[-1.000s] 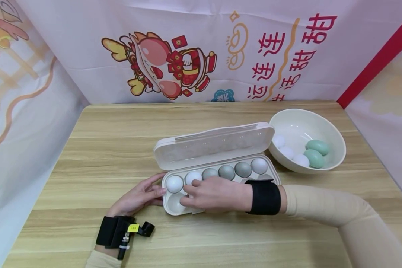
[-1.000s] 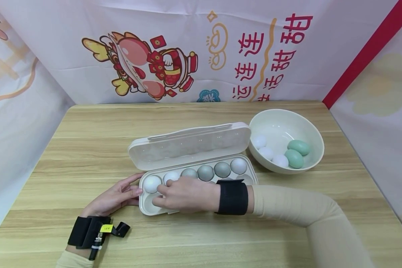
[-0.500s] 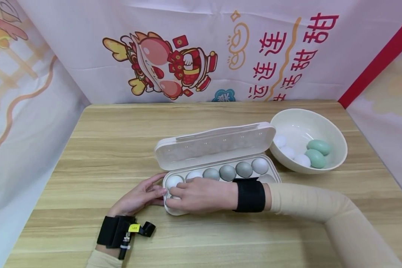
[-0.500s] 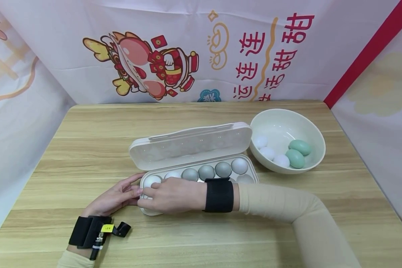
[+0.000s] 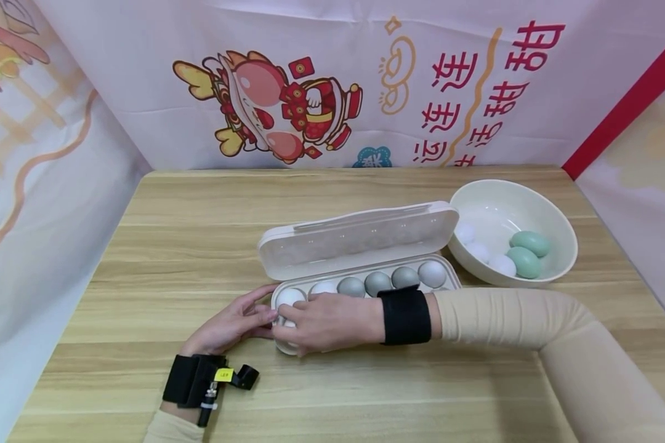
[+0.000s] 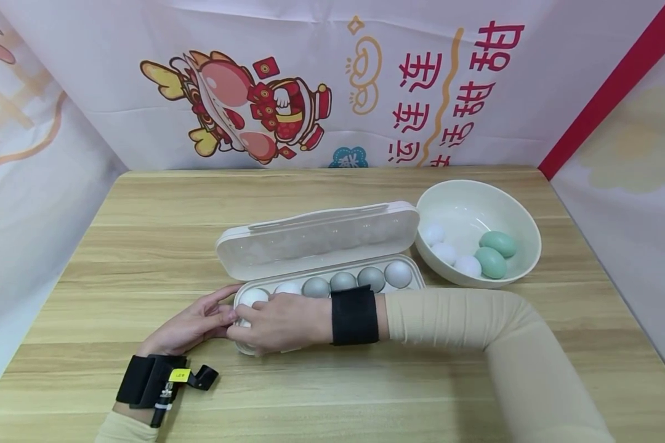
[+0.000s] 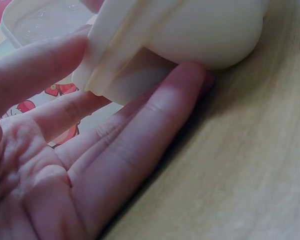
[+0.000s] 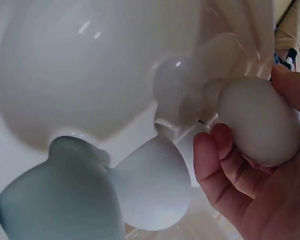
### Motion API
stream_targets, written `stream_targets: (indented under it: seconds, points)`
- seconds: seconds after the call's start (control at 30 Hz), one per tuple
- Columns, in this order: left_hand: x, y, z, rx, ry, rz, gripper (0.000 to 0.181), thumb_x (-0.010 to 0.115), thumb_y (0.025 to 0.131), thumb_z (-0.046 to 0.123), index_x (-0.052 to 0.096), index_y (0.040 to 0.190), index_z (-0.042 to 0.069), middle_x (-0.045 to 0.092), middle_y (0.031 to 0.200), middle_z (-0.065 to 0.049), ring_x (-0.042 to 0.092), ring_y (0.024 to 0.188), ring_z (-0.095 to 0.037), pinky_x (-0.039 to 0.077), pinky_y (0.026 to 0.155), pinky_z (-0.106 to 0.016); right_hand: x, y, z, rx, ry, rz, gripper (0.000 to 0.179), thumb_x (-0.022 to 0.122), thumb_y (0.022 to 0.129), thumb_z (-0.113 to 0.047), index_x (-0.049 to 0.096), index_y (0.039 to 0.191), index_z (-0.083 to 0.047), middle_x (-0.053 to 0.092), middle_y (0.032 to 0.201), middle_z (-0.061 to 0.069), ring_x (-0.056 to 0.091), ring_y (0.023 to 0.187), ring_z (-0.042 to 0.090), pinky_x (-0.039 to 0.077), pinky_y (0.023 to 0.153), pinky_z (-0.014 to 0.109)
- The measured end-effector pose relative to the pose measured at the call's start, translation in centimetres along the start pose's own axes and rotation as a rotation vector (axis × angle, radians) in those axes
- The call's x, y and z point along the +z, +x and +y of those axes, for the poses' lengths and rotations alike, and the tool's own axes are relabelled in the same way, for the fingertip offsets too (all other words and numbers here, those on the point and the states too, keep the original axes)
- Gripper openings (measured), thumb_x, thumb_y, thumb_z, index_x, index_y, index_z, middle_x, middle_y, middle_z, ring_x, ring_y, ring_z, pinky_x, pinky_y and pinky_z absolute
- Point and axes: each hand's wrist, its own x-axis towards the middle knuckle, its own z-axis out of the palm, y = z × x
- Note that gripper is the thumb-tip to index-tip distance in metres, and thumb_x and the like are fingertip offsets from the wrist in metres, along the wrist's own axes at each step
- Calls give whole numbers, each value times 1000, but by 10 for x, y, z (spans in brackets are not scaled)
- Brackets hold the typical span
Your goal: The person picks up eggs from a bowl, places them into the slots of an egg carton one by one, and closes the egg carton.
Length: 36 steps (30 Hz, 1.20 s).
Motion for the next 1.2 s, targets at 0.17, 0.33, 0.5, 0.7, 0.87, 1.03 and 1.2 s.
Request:
stream_targets:
  seconds: [0.17,0.33,0.5,0.7,0.87,1.03,1.2]
  points:
    - [1,1,-1,13,-12,-5,57,44,96,4,15,144,0,68,100,-5,62,98,-20,55,83,-33,4,1,-1,-8,115,-39,39,42,95,-43,44,119,-13,51,110,7,55,75,13,53,62,24]
    - [1,1,0,14,-13,-11,57,44,96,5,14,144,-1,67,101,-5,62,98,-20,55,83,-35,8,2,-2,-30,132,-73,31,42,94,-31,42,117,-11,47,112,9,53,83,16,51,65,23]
    - [1,0,-1,14,-16,-19,56,42,97,4,13,144,-2,68,101,-3,61,98,-18,55,81,-32,8,3,-1,-91,4,-72,40,40,94,-30,39,129,-10,46,125,11,53,85,16,52,66,23]
    - [2,1,-1,12,-28,-15,58,43,96,4,11,144,-3,68,102,-3,61,97,-17,55,81,-30,7,3,4,-128,-117,4,43,34,99,-35,36,137,-14,49,131,5,56,76,10,52,52,19]
    - [2,2,0,-6,-14,-16,59,44,96,5,12,144,-2,68,102,-4,61,99,-19,55,82,-33,7,-2,6,-118,-36,25,33,39,97,-35,44,126,-18,53,126,0,56,79,10,53,57,21]
    - [2,3,2,-22,14,-7,58,44,96,8,14,145,0,68,106,-5,61,101,-21,55,82,-36,7,-7,7,-94,24,-1,34,44,96,-33,43,128,-20,48,136,3,59,84,12,53,61,24]
    - [3,3,3,-19,10,-8,57,44,97,8,15,145,0,70,105,-5,61,101,-23,55,82,-36,-3,-19,7,-82,27,-15,38,37,99,-28,36,137,-24,37,146,6,61,96,16,55,65,26]
